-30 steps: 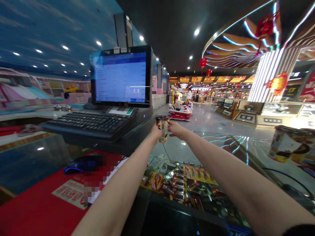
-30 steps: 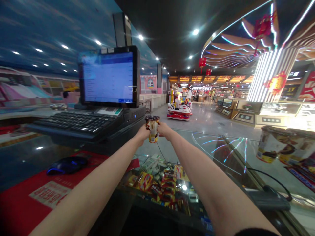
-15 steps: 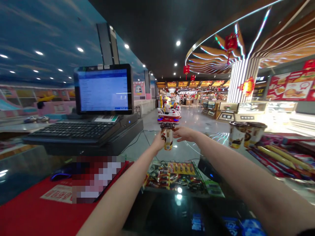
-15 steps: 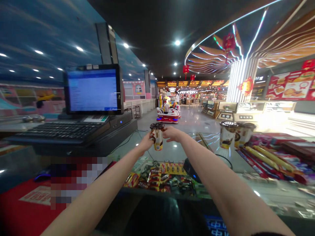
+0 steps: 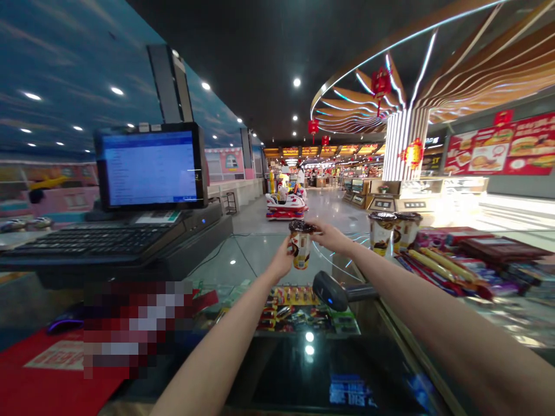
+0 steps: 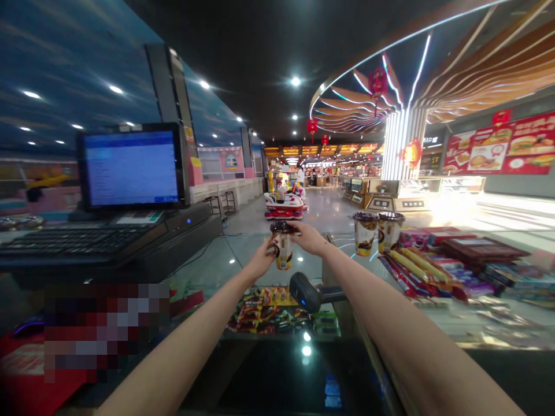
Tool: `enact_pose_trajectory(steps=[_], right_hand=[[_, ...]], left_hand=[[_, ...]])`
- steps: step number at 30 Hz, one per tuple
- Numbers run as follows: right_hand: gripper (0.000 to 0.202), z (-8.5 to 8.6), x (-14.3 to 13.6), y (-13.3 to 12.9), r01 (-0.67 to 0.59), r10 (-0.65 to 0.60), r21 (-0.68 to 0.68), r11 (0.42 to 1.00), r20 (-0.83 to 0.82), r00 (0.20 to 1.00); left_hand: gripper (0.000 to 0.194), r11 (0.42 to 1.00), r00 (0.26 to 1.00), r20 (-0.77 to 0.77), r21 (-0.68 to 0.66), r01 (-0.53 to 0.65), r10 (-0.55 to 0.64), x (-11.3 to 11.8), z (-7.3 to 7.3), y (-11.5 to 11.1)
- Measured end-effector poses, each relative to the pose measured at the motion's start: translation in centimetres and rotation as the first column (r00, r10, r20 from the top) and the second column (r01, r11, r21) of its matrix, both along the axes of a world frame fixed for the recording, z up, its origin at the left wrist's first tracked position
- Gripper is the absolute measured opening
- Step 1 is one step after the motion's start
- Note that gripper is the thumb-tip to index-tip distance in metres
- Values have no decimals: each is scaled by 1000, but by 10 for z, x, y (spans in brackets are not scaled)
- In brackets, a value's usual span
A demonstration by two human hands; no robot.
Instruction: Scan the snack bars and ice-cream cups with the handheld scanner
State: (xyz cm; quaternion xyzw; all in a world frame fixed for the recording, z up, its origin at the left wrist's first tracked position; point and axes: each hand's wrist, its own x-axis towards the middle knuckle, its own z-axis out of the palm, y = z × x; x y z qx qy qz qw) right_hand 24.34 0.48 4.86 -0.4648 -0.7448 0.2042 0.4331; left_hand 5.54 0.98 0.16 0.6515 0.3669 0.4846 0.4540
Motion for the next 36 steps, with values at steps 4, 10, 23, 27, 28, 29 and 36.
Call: enact_pose_trajectory(steps=[4, 10, 23, 27, 28, 29, 36], right_hand=[[51, -14, 26, -7, 68, -68, 30, 997, -7, 998], [50, -42, 60, -23, 172, -170, 19, 985, -86, 982], [36, -73, 92, -53, 344, -354, 84, 935, 283, 892], [30, -73, 95, -56, 293, -291, 47, 955, 343, 893], [29, -73, 95, -56, 280, -273, 32, 959, 347, 897], [29, -73, 95, -55, 274, -263, 17, 962, 346, 901], [35, -78, 95, -53, 328, -305, -19, 944, 321, 896]], left_hand=[[76, 998, 1000, -15, 68, 3, -2, 9, -7, 1], [63, 984, 990, -141, 172, 34, -10, 12, -34, 13], [69, 861, 892, -443, 483, 158, 85, 9, -56, 29], [71, 851, 865, -489, 497, 169, 114, 8, -56, 29], [71, 852, 860, -496, 497, 166, 122, 8, -56, 29], [71, 854, 855, -503, 495, 163, 128, 8, -56, 29], [71, 881, 840, -523, 454, 131, 145, 8, -53, 24]])
